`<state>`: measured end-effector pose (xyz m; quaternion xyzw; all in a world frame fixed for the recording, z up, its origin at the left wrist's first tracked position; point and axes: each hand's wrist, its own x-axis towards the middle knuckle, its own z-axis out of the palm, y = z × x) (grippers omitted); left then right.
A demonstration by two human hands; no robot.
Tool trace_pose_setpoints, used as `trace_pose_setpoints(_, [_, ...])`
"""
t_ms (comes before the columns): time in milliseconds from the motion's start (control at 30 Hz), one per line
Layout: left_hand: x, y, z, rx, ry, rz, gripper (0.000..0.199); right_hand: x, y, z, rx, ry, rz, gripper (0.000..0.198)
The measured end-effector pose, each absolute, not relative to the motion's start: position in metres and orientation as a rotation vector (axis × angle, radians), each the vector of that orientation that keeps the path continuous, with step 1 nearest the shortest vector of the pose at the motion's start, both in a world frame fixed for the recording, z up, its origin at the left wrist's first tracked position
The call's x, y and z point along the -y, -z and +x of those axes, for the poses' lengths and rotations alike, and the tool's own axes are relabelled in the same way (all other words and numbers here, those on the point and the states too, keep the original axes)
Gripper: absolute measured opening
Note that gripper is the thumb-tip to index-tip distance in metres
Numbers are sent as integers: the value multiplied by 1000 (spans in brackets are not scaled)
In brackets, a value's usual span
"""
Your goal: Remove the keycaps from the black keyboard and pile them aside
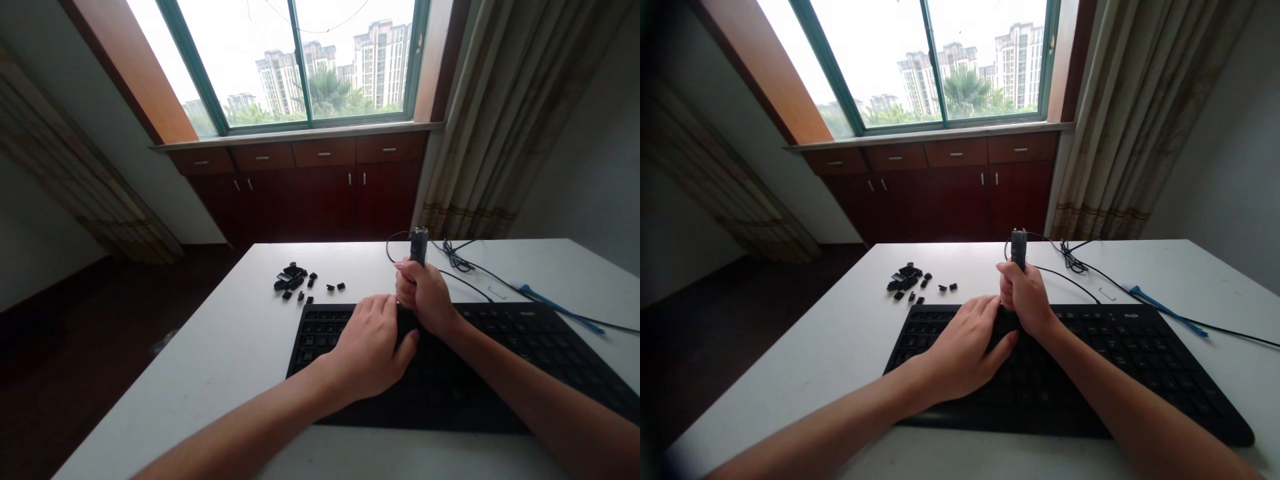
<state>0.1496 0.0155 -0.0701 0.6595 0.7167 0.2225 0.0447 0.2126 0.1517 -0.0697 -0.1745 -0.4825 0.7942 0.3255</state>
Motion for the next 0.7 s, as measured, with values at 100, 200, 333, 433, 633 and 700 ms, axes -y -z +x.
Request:
trace_pose_setpoints(100, [-16,68,153,-2189,-635,2036,33,-147,66,216,1193,-2086,-371,36])
trace_pose_setpoints(200, [-19,68,153,-2190,-654,2052,28,-143,63,218,1085,-2065,-340,34])
trace_pose_setpoints(333, [-26,71,144,-2115,-716,2051,25,-141,62,216,1101,-2067,-327,35])
trace_pose_setpoints(433, [-28,72,133,-2014,-825,2049,23,-144,59,216,1071,-2062,-336,36])
trace_pose_setpoints(633, [-22,64,107,-2046,-861,2054,23,-163,48,231,1142,-2029,-344,37])
trace_pose_setpoints(700, [-18,60,95,-2188,-803,2002,25,-170,48,237,1211,-2001,-381,38])
